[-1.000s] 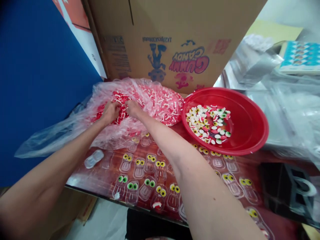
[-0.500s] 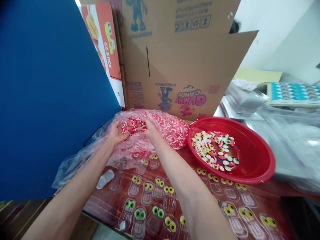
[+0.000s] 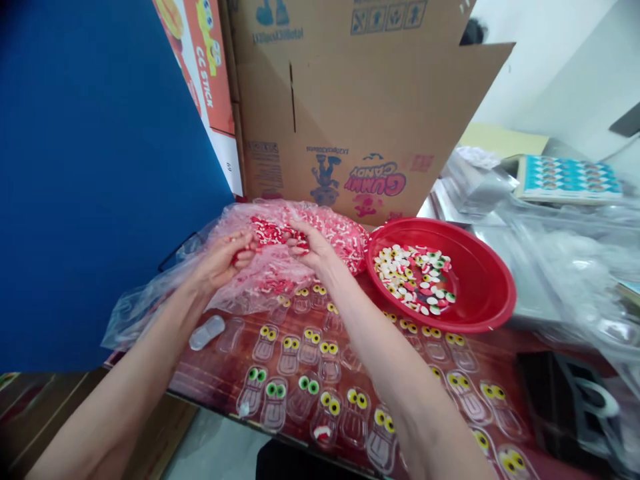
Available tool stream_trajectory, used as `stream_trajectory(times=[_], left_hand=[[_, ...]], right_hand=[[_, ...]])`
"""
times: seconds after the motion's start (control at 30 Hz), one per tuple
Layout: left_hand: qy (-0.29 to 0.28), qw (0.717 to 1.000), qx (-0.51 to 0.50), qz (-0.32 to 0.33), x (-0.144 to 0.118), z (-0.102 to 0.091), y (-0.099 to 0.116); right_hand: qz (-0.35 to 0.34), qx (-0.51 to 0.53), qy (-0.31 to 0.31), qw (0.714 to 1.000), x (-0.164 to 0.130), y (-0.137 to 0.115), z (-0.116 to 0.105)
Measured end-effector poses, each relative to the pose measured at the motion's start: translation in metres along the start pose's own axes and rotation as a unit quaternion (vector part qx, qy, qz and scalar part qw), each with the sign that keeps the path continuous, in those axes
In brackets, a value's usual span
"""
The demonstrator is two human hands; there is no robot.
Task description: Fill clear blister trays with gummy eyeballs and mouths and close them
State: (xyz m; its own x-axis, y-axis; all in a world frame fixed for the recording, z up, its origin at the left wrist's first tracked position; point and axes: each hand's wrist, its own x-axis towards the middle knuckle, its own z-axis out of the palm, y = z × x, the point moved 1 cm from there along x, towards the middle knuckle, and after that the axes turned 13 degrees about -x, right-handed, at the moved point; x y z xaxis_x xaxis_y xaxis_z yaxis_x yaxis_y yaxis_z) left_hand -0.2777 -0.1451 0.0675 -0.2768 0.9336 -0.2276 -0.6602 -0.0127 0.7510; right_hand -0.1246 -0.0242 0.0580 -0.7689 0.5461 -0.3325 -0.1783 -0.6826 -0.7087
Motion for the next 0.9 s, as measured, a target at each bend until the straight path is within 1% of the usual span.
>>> stream_trajectory(times=[0.03, 0.07, 0.1, 0.13, 0.17, 0.2, 0.23, 0.27, 0.3, 0.33, 0.37, 0.4, 0.43, 0.47, 0.53, 0.6, 0.67, 0.7, 0.73, 0.77, 0.8, 0.83, 0.87, 0.9], left_hand=[[-0.063, 0.995, 0.073, -0.037, -0.016, 0.003, -0.015], [-0.117, 0.977, 0.147, -0.100, -0.032, 0.003, -0.033], [-0.159, 0.951, 0.219, -0.151, -0.044, 0.001, -0.051], [-0.180, 0.925, 0.296, -0.156, -0.053, -0.003, -0.068], [-0.185, 0.900, 0.370, -0.137, -0.058, -0.009, -0.082], [-0.157, 0.884, 0.432, -0.086, -0.057, -0.017, -0.092], [-0.116, 0.869, 0.481, -0.032, -0.052, -0.027, -0.097], [-0.080, 0.860, 0.504, 0.001, -0.043, -0.037, -0.098], [-0.050, 0.852, 0.520, 0.026, -0.030, -0.047, -0.095], [-0.017, 0.842, 0.537, 0.055, -0.015, -0.057, -0.087], [0.037, 0.808, 0.576, 0.118, 0.001, -0.065, -0.076], [0.068, 0.771, 0.612, 0.161, 0.018, -0.072, -0.065], [0.103, 0.743, 0.633, 0.190, 0.034, -0.078, -0.053], [0.139, 0.730, 0.638, 0.201, 0.049, -0.083, -0.042], [0.201, 0.738, 0.612, 0.199, 0.073, -0.089, -0.026], [0.223, 0.748, 0.594, 0.196, 0.083, -0.090, -0.019], [0.230, 0.749, 0.585, 0.208, 0.076, -0.088, -0.020], [0.236, 0.760, 0.564, 0.221, 0.066, -0.086, -0.024], [0.240, 0.779, 0.530, 0.232, 0.051, -0.084, -0.030], [0.240, 0.820, 0.461, 0.241, 0.034, -0.081, -0.037], [0.228, 0.872, 0.368, 0.227, 0.013, -0.078, -0.047], [0.190, 0.923, 0.280, 0.182, -0.008, -0.073, -0.060], [0.135, 0.962, 0.208, 0.118, -0.030, -0.067, -0.075], [0.099, 0.982, 0.153, 0.059, -0.051, -0.059, -0.090]], right_hand=[[0.002, -0.010, -0.012, 1.000, -0.011, 0.003, -0.010], [0.008, -0.025, -0.019, 0.999, -0.022, 0.008, -0.020], [0.015, -0.044, -0.018, 0.999, -0.033, 0.013, -0.031], [0.022, -0.061, -0.012, 0.998, -0.044, 0.019, -0.043], [0.030, -0.071, -0.003, 0.997, -0.054, 0.025, -0.054], [0.037, -0.075, 0.007, 0.996, -0.064, 0.032, -0.064], [0.043, -0.071, 0.017, 0.996, -0.072, 0.038, -0.073], [0.048, -0.063, 0.026, 0.997, -0.080, 0.043, -0.081], [0.052, -0.053, 0.034, 0.997, -0.085, 0.049, -0.087], [0.055, -0.044, 0.041, 0.997, -0.090, 0.054, -0.091], [0.058, -0.037, 0.046, 0.997, -0.092, 0.060, -0.094], [0.059, -0.031, 0.048, 0.997, -0.093, 0.065, -0.094], [0.059, -0.026, 0.048, 0.997, -0.093, 0.071, -0.092], [0.058, -0.020, 0.046, 0.997, -0.092, 0.077, -0.088], [0.056, -0.010, 0.044, 0.997, -0.087, 0.089, -0.077], [0.057, -0.001, 0.042, 0.997, -0.083, 0.099, -0.065], [0.060, 0.005, 0.030, 0.998, -0.080, 0.106, -0.054], [0.059, 0.008, 0.021, 0.998, -0.079, 0.108, -0.051], [0.057, 0.012, 0.011, 0.998, -0.079, 0.110, -0.048], [0.056, 0.016, 0.003, 0.998, -0.080, 0.112, -0.045], [0.056, 0.021, -0.003, 0.998, -0.080, 0.113, -0.043], [0.058, 0.025, -0.007, 0.998, -0.082, 0.115, -0.041], [0.062, 0.028, -0.009, 0.998, -0.083, 0.117, -0.039], [0.069, 0.028, -0.012, 0.997, -0.085, 0.120, -0.036]])
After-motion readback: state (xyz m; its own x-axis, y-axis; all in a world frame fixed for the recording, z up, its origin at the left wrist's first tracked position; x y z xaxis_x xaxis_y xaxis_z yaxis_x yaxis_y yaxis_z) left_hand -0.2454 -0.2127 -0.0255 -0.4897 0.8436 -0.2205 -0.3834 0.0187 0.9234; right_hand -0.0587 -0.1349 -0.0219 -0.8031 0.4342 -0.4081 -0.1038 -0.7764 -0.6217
